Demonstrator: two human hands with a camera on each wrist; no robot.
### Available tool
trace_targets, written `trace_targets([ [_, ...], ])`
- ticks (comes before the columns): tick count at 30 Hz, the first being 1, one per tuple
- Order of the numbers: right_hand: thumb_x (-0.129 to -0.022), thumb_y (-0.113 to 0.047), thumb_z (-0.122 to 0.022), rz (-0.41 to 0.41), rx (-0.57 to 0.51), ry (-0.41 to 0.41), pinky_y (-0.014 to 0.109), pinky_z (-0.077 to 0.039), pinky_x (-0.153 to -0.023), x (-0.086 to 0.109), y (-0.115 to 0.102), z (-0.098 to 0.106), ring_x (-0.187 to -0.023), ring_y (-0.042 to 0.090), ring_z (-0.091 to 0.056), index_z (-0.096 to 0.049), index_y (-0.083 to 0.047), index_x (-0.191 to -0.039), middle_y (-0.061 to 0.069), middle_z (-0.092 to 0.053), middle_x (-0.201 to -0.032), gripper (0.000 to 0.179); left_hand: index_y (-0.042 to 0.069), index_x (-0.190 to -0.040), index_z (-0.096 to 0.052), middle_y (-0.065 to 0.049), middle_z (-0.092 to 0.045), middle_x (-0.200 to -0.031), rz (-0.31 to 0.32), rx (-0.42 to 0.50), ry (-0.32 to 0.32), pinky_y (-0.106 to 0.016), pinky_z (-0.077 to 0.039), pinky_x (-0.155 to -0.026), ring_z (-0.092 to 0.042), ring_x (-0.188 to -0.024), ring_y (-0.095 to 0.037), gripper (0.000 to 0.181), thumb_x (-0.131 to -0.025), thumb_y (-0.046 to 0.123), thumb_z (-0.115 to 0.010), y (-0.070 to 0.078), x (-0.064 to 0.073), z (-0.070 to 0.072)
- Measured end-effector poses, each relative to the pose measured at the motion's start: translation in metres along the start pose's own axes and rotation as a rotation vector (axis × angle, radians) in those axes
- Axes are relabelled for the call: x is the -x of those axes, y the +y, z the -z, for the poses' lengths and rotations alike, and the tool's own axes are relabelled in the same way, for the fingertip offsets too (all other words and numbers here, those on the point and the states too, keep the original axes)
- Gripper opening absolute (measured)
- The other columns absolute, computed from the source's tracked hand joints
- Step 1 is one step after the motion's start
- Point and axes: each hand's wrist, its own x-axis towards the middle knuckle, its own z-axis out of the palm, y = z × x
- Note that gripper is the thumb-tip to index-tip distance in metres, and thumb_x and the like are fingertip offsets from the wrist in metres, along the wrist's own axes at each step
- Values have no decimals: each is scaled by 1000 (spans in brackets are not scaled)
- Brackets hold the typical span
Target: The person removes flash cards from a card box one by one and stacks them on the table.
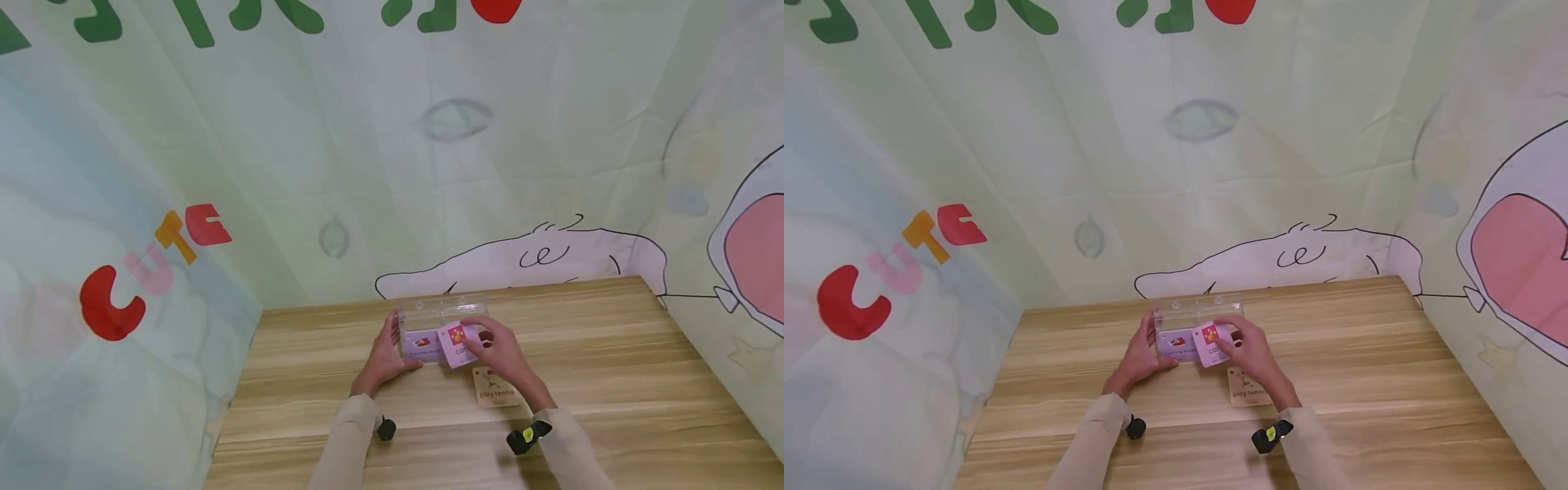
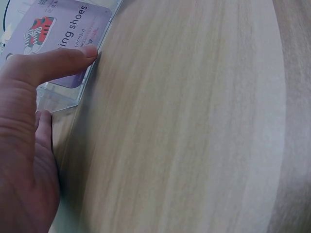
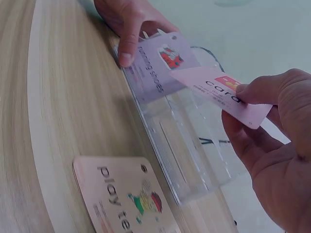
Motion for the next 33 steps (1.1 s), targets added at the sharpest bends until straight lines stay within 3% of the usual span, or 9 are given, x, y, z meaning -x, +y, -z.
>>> trace_targets([
  [7,-92,-6,-77,-29,13,16,38,-65,-81,10,7,15,-105,38,-70,-66,-10,-134,18,-61,-139,43,10,-163,-16,-20,-38,-161,-15,11,-3,-40,-34,-123,-39,-148,-34,128,-66,4,-98,1,1,1],
  [15,-92,-9,-79,-69,65,24,51,-62,-92,25,21,28,-109,40,-69,-66,-8,-133,19,-62,-139,44,13,-164,-15,-18,-37,-162,14,-15,1,-40,-34,-123,-38,-149,-33,128,-67,7,-98,0,1,0],
  [24,-91,-8,-79,-122,51,11,47,-62,-92,43,36,38,-109,36,-68,-67,-6,-132,21,-62,-137,43,10,-164,-15,-20,-36,-162,7,-19,-3,-40,-34,-123,-38,-149,-34,128,-67,7,-98,1,1,1],
  [33,-90,-2,-79,-155,31,-3,48,-61,-94,59,47,32,-114,38,-67,-67,-4,-131,21,-63,-134,42,12,-164,-15,-18,-36,-163,21,-34,-6,-40,-34,-123,-37,-149,-33,127,-68,9,-98,0,1,1],
])
